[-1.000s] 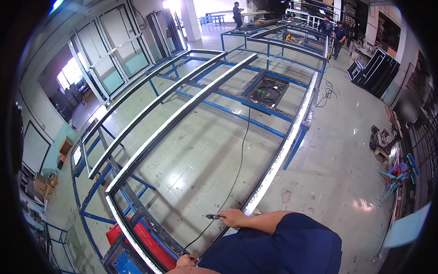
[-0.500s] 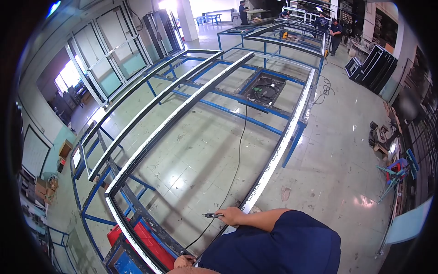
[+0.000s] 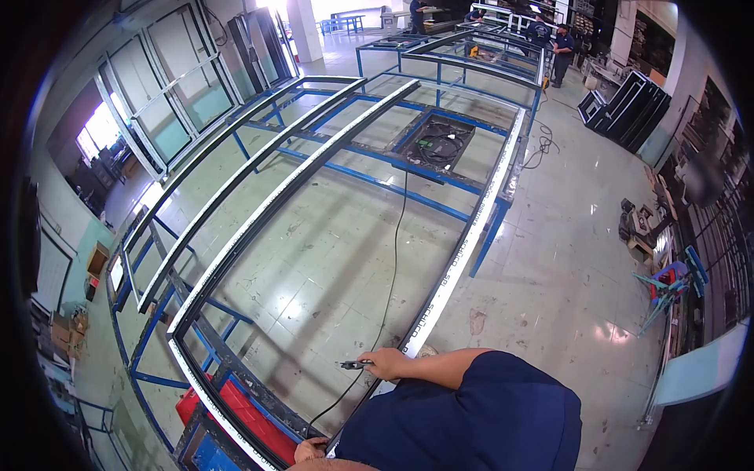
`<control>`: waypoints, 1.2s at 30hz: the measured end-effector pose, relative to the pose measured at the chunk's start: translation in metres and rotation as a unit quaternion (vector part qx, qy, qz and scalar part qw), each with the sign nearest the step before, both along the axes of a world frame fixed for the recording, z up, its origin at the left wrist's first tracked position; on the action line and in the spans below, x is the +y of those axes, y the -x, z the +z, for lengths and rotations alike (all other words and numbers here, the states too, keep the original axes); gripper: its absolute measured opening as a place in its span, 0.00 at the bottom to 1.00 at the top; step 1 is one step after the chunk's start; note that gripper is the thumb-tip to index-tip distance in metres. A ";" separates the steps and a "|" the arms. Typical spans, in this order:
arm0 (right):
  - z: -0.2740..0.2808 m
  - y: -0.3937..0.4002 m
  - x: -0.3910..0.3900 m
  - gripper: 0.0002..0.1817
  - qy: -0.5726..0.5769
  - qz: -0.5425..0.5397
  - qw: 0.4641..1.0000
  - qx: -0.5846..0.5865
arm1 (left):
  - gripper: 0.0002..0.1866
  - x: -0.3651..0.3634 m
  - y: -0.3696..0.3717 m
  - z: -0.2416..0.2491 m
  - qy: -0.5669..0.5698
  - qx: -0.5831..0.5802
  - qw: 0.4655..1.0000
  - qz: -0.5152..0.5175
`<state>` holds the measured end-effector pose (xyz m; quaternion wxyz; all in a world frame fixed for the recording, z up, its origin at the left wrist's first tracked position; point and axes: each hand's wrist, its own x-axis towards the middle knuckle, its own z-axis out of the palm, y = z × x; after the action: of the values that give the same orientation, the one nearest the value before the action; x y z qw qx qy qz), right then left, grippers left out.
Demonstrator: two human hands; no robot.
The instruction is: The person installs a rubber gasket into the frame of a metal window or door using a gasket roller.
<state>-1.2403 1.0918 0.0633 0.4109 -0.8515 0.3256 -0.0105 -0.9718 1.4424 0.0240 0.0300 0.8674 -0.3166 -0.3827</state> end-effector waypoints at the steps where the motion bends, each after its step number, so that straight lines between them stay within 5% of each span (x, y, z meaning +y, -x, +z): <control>1: 0.004 -0.001 -0.001 0.20 -0.005 0.001 1.000 0.008 | 0.14 0.000 -0.001 -0.006 0.021 0.021 1.000 -0.003; 5: 0.007 -0.008 0.001 0.21 -0.008 -0.003 0.999 0.031 | 0.15 -0.003 0.017 0.017 0.007 -0.058 0.998 0.038; 7: 0.006 -0.008 0.002 0.22 -0.026 -0.005 0.999 0.035 | 0.28 0.002 0.003 0.028 0.043 0.003 0.989 -0.142; 8: 0.006 -0.007 0.003 0.22 -0.028 -0.005 0.999 0.038 | 0.28 0.003 0.005 0.029 0.042 0.006 0.989 -0.142; 10: 0.015 -0.008 0.002 0.22 -0.019 -0.005 0.999 0.043 | 0.14 -0.018 0.022 0.068 0.176 -0.040 0.984 0.004; 13: 0.004 -0.012 -0.002 0.22 0.008 -0.034 0.999 0.032 | 0.29 -0.060 0.015 0.095 0.148 -0.090 0.984 0.031; 16: -0.036 -0.004 -0.003 0.21 0.104 -0.030 0.993 -0.037 | 0.41 -0.082 0.013 0.070 0.234 -0.253 0.939 -0.015; 17: -0.009 -0.007 -0.003 0.20 0.053 -0.032 0.997 0.044 | 0.42 -0.092 0.009 0.057 0.194 -0.261 0.945 -0.031; 21: -0.016 -0.003 -0.009 0.22 0.072 0.006 0.997 -0.028 | 0.10 -0.100 -0.001 -0.044 0.135 -0.337 0.931 -0.038; 23: 0.005 -0.011 -0.007 0.21 0.035 -0.009 0.997 0.075 | 0.09 -0.111 0.007 -0.002 0.030 -0.290 0.952 -0.092; 28: -0.003 -0.009 -0.012 0.22 0.013 0.002 1.000 0.024 | 0.09 -0.091 0.019 0.031 0.118 -0.246 0.960 -0.054; 32: 0.006 -0.017 -0.010 0.22 -0.020 0.003 0.998 0.058 | 0.09 -0.090 0.024 0.030 0.031 -0.258 0.955 -0.143; 36: 0.009 -0.017 -0.007 0.23 -0.080 0.033 0.995 0.056 | 0.08 -0.054 0.026 0.048 0.188 -0.225 0.953 0.076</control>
<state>-1.2238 1.0852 0.0726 0.4593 -0.8253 0.3193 0.0772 -0.9977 1.3884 0.0724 0.1497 0.9311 -0.3149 -0.1075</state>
